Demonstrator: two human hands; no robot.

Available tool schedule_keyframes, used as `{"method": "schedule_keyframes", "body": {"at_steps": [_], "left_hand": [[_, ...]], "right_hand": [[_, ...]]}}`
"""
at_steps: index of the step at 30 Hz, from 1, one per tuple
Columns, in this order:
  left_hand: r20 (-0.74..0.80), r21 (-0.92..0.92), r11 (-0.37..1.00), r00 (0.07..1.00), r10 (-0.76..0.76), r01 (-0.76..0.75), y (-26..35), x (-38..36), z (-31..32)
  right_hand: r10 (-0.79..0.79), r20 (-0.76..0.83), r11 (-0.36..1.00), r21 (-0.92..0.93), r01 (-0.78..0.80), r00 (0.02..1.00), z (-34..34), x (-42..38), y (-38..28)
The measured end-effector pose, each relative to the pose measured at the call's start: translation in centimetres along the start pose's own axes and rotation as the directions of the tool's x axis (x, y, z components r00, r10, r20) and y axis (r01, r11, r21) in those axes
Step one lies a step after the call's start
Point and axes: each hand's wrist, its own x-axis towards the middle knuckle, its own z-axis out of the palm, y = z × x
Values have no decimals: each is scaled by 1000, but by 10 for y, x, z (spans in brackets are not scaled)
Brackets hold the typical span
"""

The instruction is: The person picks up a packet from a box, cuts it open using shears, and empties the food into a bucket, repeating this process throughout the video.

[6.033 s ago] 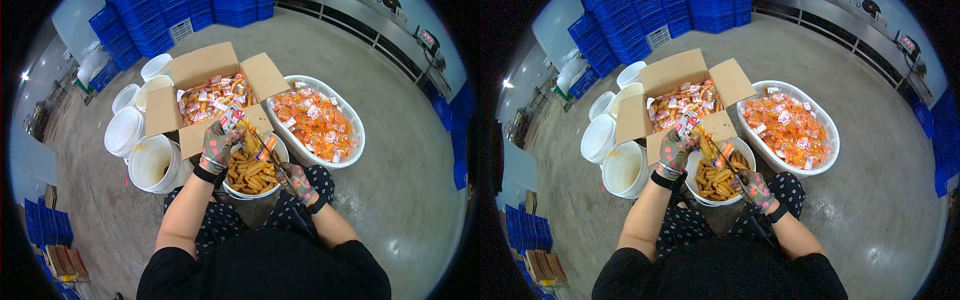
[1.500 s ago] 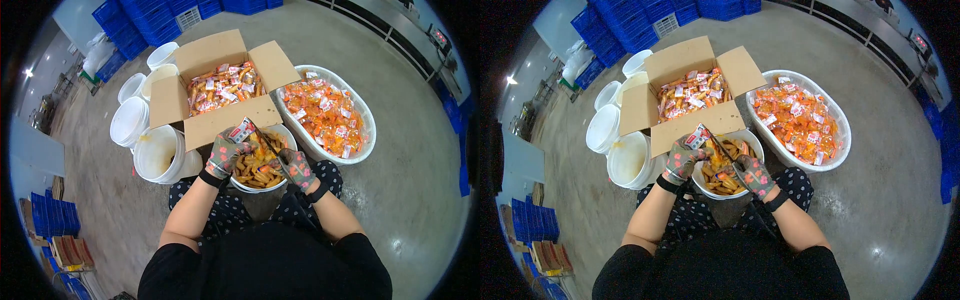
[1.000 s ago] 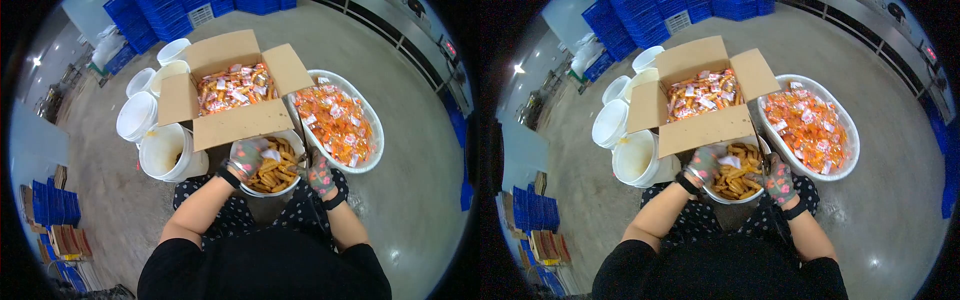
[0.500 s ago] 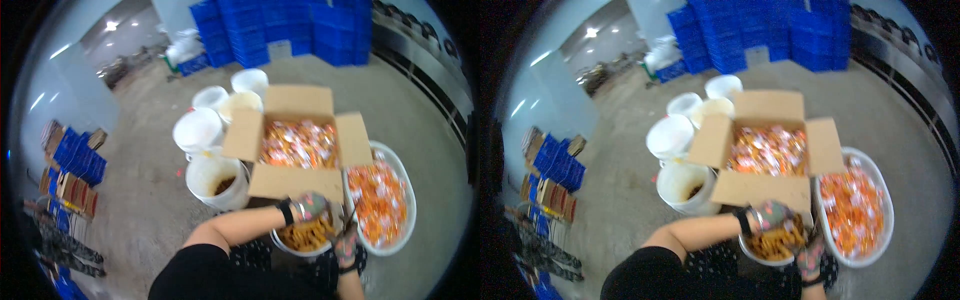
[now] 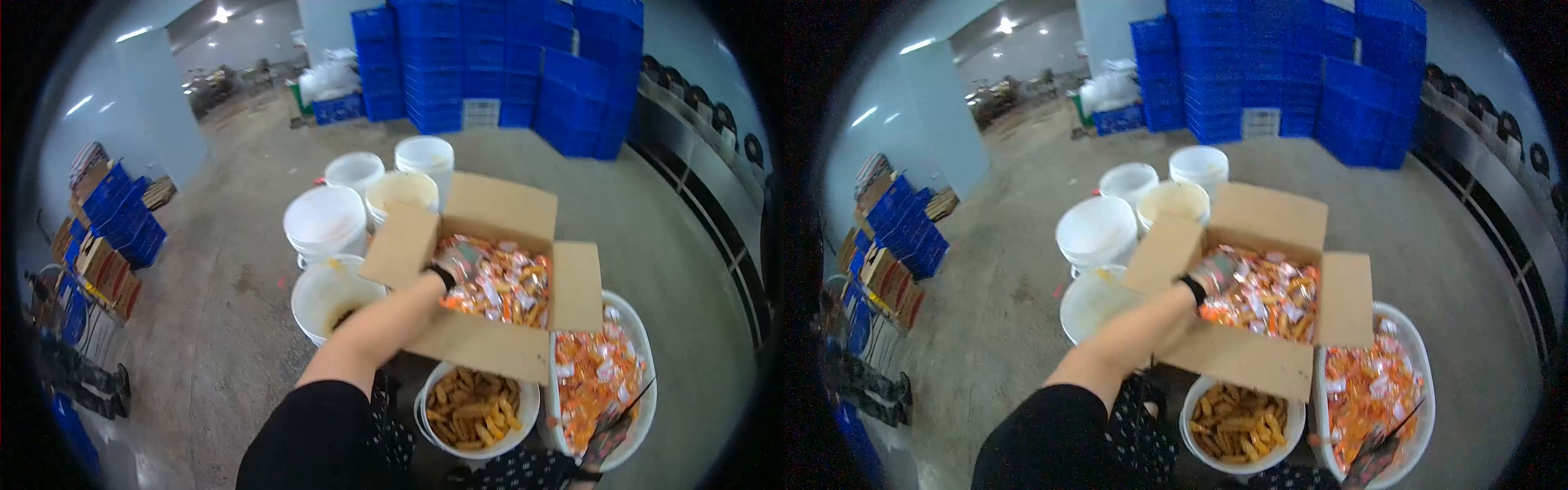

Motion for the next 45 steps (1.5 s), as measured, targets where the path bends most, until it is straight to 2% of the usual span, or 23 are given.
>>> {"method": "schedule_keyframes", "body": {"at_steps": [1, 2, 3, 5, 7, 9, 11, 13, 14, 15, 17, 19, 21, 23, 24, 26, 27, 30, 31, 34, 37, 41, 45], "left_hand": [[-163, 36, 994, 982, -93, 100, -22, -2, 28], [346, 131, 968, 905, -246, 213, -31, 0, 26], [468, 69, 961, 842, -269, 268, -41, -4, 35], [593, 128, 934, 729, -342, 334, -36, -5, 41], [549, 56, 970, 804, -228, 236, -60, -5, 105], [606, 97, 950, 740, -292, 296, -59, 4, 119], [462, 147, 917, 795, -394, 370, -40, -1, 58], [31, 47, 863, 863, -505, 503, -46, 1, 44], [6, -758, 448, 692, -721, 474, -105, 5, 114], [-64, -841, 440, 751, -657, 314, -35, -15, 5], [121, -993, -71, 791, -600, 98, -11, -40, -57], [-15, -990, -113, 847, -532, -88, 17, -61, -84], [-131, -975, -104, 881, -454, -198, 50, -81, -110], [-117, -961, -186, 910, -398, -205, 83, -100, -138], [-106, -943, -261, 929, -354, -207, 96, -106, -146], [-71, -950, -279, 966, -250, -142, 106, -117, -151], [-41, -957, -277, 986, -159, -84, 111, -122, -154], [-9, -989, -146, 994, -113, -25, 130, -135, -163], [0, -991, -134, 998, -58, -8, 136, -140, -165], [86, -985, -150, 996, -2, 85, 144, -149, -174], [144, -973, -173, 988, 51, 151, 140, -151, -173], [22, -997, -69, 999, 25, 24, 149, -154, -180], [20, -1000, 26, 991, 131, 16, 150, -148, -166]], "right_hand": [[-47, -41, 927, 371, 59, 998, -11, 8, -30], [-16, 8, 994, 108, 15, 1000, -24, 19, -33], [21, 45, 988, -153, -14, 999, -35, 27, -31], [129, 96, 989, -83, -121, 987, -45, 28, -29], [150, 95, 987, -77, -143, 984, -51, 20, -25], [120, 152, 993, -13, -119, 981, -59, 8, -22], [39, 138, 997, 65, -48, 990, -57, -4, -22], [64, 215, 977, 184, -105, 975, -59, -14, -45], [64, 261, 976, 187, -115, 963, -59, -17, -58], [62, 309, 974, 190, -125, 949, -61, -21, -69], [31, 318, 934, 327, -140, 948, -48, -33, -83], [262, 598, 797, 308, -519, 757, -38, -43, -77], [226, 714, 889, 128, -440, 663, -45, -46, -139], [-259, 618, 919, 394, -8, 742, -19, -64, -111], [-287, 654, 944, 319, 89, 700, -28, -63, -125], [-344, 604, 936, 284, 209, 719, -33, -66, -144], [-305, 685, 917, 398, 10, 662, -34, -61, -155], [-299, 740, 911, 409, -50, 602, -44, -58, -170], [-364, 822, 929, 286, 235, 439, -60, -50, -188], [-423, 719, 888, 451, 93, 551, -61, -64, -186], [-355, 764, 925, 372, 81, 538, -62, -68, -194], [-398, 747, 899, 434, 64, 533, -66, -74, -199], [-360, 841, 932, 349, 102, 404, -67, -77, -184]]}}
